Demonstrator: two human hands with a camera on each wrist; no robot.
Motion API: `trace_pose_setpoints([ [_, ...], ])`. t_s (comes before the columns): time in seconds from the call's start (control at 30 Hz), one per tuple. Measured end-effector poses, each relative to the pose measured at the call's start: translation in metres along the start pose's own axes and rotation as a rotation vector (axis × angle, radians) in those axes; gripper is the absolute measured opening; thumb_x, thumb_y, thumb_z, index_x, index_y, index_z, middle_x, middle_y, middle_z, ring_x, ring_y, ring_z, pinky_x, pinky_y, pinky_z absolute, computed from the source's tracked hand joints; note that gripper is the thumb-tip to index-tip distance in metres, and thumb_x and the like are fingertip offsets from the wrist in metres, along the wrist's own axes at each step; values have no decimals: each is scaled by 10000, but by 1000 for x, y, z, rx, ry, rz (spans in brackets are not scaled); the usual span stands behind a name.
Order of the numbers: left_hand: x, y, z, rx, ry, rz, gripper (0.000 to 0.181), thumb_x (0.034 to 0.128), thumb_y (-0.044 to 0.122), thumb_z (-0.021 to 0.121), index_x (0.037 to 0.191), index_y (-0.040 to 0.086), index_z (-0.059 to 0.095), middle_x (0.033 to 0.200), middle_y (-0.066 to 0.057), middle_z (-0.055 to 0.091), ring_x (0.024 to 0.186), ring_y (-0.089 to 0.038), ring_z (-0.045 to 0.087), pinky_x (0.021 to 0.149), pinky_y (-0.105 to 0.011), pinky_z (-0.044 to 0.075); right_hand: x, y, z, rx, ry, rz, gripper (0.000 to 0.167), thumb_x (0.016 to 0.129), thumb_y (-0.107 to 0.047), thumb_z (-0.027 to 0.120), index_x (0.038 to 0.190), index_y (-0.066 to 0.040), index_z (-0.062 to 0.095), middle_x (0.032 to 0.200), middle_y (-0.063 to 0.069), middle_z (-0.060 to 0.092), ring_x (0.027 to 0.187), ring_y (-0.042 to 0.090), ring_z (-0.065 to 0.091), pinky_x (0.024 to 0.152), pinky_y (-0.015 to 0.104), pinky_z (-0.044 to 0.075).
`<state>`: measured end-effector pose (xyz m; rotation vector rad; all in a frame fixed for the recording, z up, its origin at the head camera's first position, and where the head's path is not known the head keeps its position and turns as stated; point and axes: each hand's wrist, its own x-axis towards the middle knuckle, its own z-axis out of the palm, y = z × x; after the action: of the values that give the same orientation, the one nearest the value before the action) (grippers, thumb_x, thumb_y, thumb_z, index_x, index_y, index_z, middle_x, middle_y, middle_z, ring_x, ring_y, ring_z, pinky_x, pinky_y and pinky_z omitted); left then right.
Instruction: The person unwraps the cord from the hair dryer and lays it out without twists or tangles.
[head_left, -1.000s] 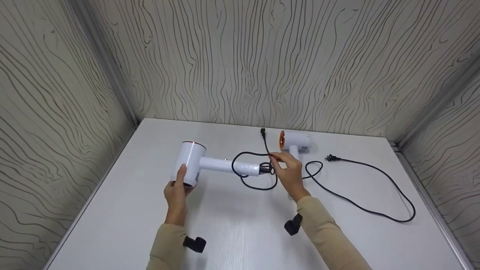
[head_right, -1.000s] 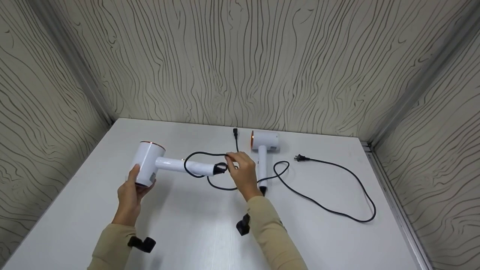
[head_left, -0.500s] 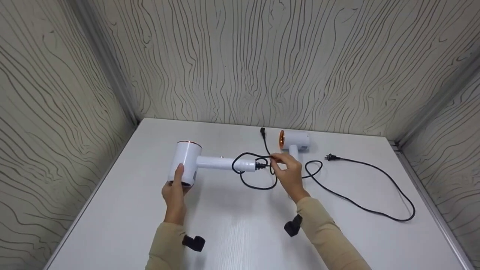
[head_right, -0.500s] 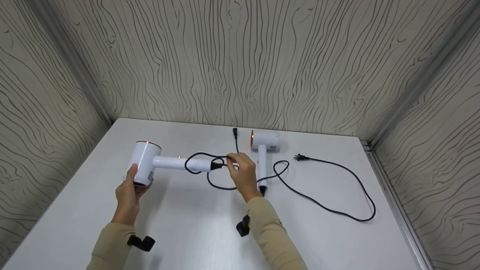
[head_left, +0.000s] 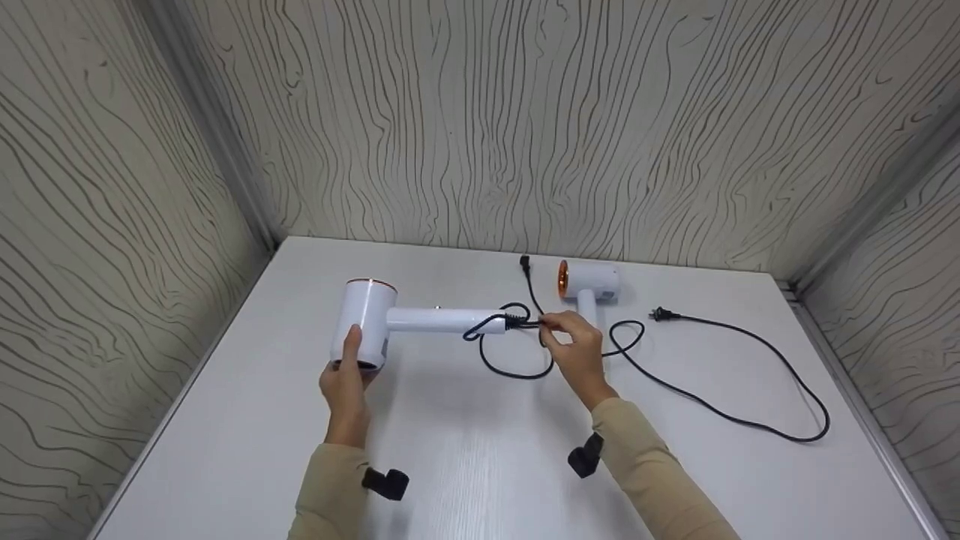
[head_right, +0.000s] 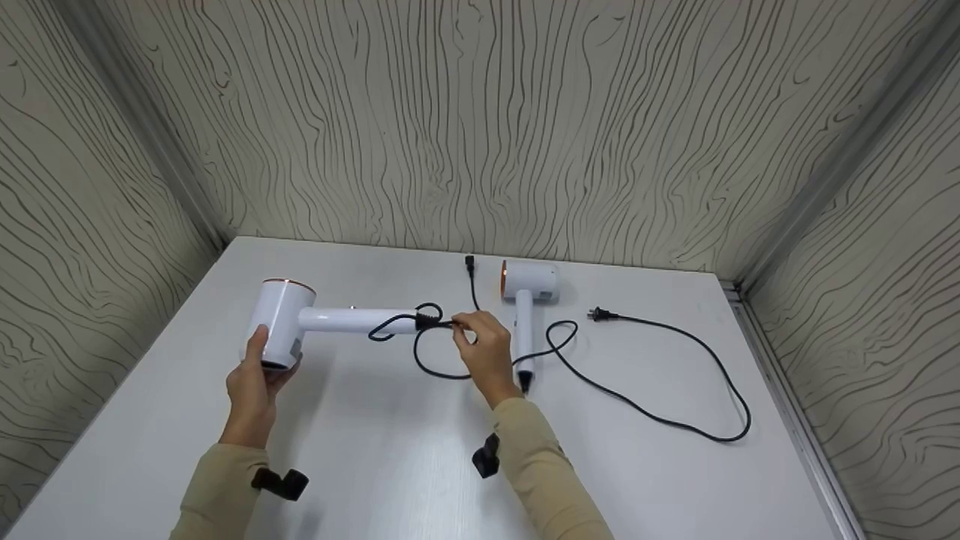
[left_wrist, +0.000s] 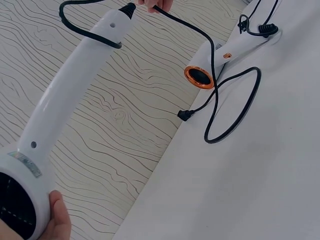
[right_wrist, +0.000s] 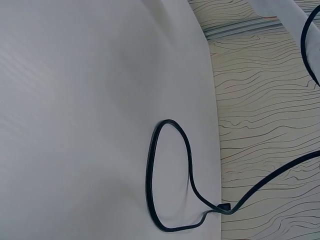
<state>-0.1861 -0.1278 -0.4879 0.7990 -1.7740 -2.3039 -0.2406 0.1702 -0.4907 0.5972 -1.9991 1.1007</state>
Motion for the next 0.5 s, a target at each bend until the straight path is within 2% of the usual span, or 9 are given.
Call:
trace_pose_setpoints([
  [0.2,-3,3,1,-12,-6,8,907,887,667,469,1487,27,238,1469,-174,359,1295,-266,440,1150,-422,398,-4,2,3,20,-31,14,184,712,175,711,827,31,707,774,155,698,727,171,665,764,30,501],
  [0.5,-4,8,2,-21,-4,18,895,893,667,449,1480,19,256,1456,-169,377,1285,-257,459,1142,-410,407,-9,4,8,32,-29,17,196,696,167,738,821,21,707,766,130,702,768,21,642,761,26,499],
])
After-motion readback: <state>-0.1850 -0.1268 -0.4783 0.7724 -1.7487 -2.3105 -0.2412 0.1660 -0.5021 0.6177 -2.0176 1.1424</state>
